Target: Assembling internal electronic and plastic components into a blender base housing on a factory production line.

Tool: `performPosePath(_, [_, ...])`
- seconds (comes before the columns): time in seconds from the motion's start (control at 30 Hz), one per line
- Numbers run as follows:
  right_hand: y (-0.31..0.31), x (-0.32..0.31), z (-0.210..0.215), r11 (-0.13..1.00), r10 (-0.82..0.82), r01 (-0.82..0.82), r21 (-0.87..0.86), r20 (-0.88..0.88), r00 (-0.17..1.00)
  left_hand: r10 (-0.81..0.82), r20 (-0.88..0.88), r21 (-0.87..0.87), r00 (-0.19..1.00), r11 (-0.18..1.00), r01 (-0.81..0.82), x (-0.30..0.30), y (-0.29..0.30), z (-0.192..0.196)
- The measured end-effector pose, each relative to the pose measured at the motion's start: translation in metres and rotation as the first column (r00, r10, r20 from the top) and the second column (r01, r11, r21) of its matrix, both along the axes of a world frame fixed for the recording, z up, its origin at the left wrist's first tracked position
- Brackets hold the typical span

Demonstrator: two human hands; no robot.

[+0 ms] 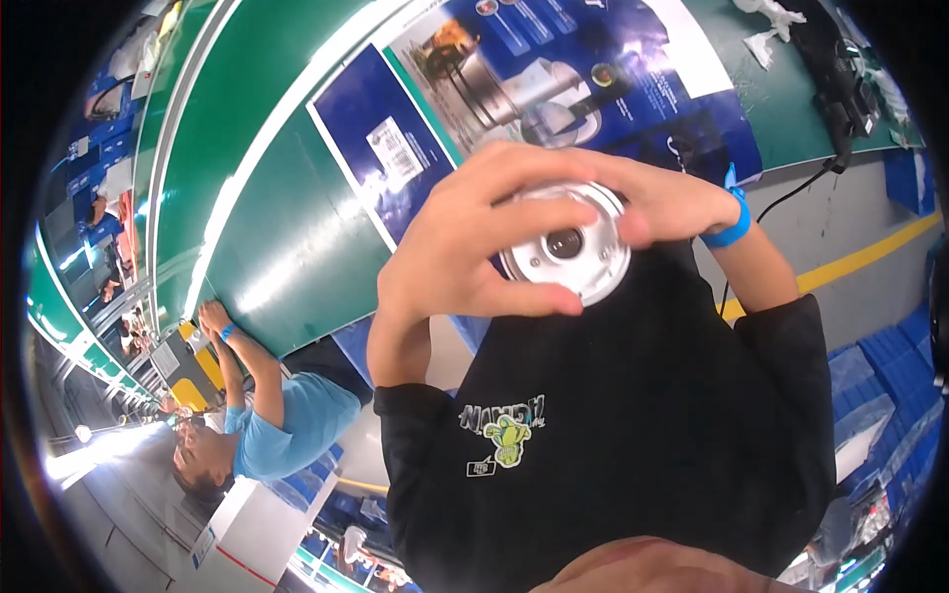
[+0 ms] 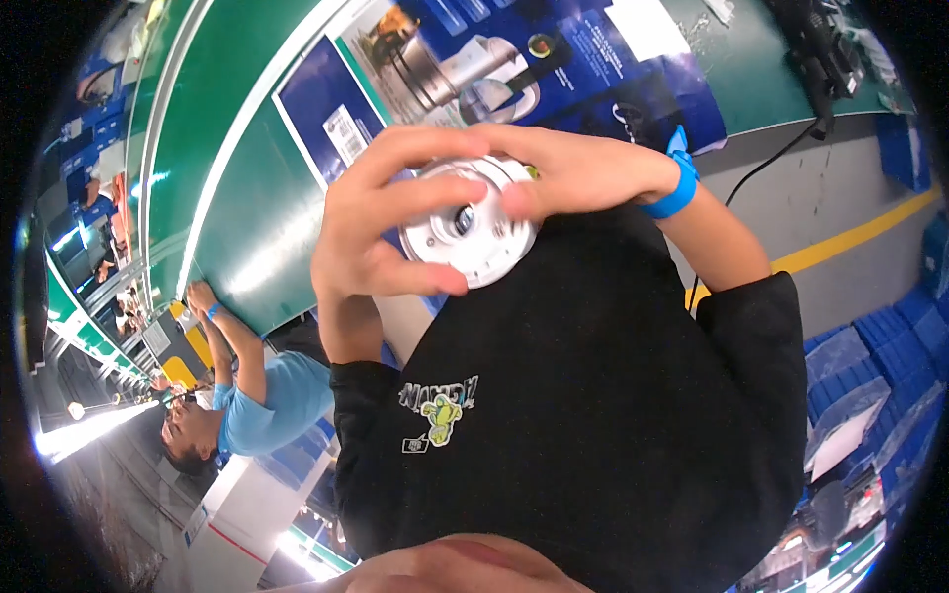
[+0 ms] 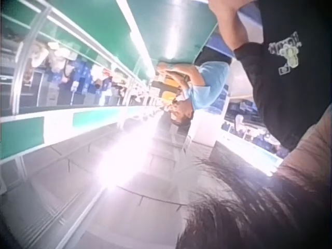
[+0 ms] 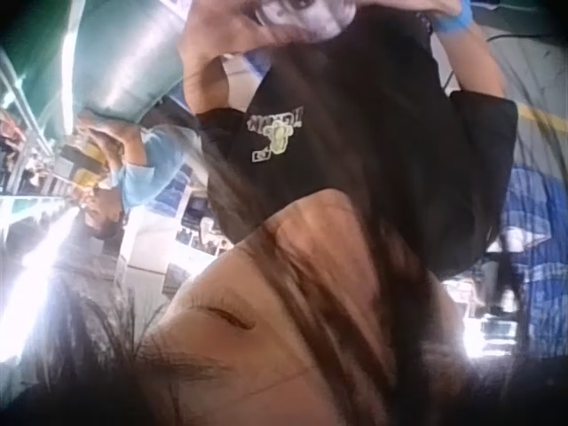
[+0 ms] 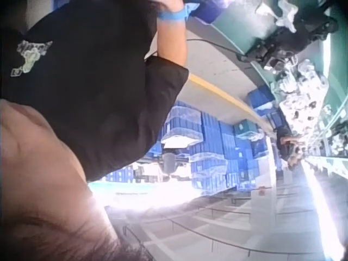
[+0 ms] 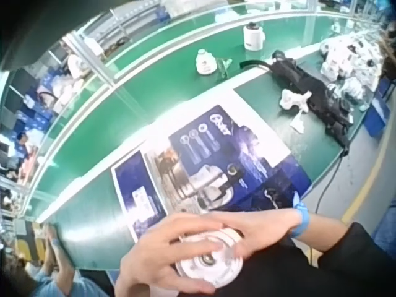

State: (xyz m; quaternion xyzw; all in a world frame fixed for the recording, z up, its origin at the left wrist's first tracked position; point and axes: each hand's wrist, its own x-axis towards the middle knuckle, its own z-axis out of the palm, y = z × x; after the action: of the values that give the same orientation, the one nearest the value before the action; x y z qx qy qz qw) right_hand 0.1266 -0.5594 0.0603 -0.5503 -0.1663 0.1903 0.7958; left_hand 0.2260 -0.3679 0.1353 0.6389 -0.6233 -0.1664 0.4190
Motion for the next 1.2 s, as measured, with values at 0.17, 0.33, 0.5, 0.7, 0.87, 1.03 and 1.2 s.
performPosePath(0.17, [0.005, -0.017, -0.009, 0.97, 0.196, -0.202, 0.138, 0.055, 0.979, -0.057, -0.133, -0.07, 0.989, 0.996, 0.048, -0.031, 0.001, -0.012])
performPosePath(0.33, [0.009, -0.035, -0.02, 0.96, 0.275, -0.26, 0.101, -0.181, 0.944, -0.025, -0.18, -0.052, 0.983, 0.999, 0.016, -0.045, 0.007, -0.025])
performPosePath(0.5, [0.016, -0.047, -0.032, 0.96, 0.255, -0.222, 0.173, -0.205, 0.945, -0.017, -0.273, -0.038, 0.962, 0.999, 0.007, -0.049, 0.016, -0.02])
performPosePath(0.7, [0.017, -0.051, -0.034, 0.974, 0.2, -0.175, 0.147, -0.179, 0.963, -0.047, -0.345, -0.186, 0.938, 0.982, -0.019, -0.046, 0.031, -0.031])
performPosePath(0.87, [0.015, -0.046, -0.035, 0.974, 0.226, -0.22, 0.06, -0.127, 0.966, -0.028, -0.358, -0.149, 0.933, 0.988, -0.027, -0.048, 0.027, -0.034])
performPosePath(1.03, [0.015, -0.047, -0.037, 0.971, 0.234, -0.22, 0.095, -0.181, 0.955, 0.013, -0.296, -0.055, 0.955, 0.998, -0.03, -0.053, 0.021, -0.028])
performPosePath(1.2, [0.012, -0.048, -0.034, 0.971, 0.203, -0.155, 0.184, -0.284, 0.937, 0.047, -0.345, -0.066, 0.937, 0.995, -0.074, -0.053, 0.018, -0.034])
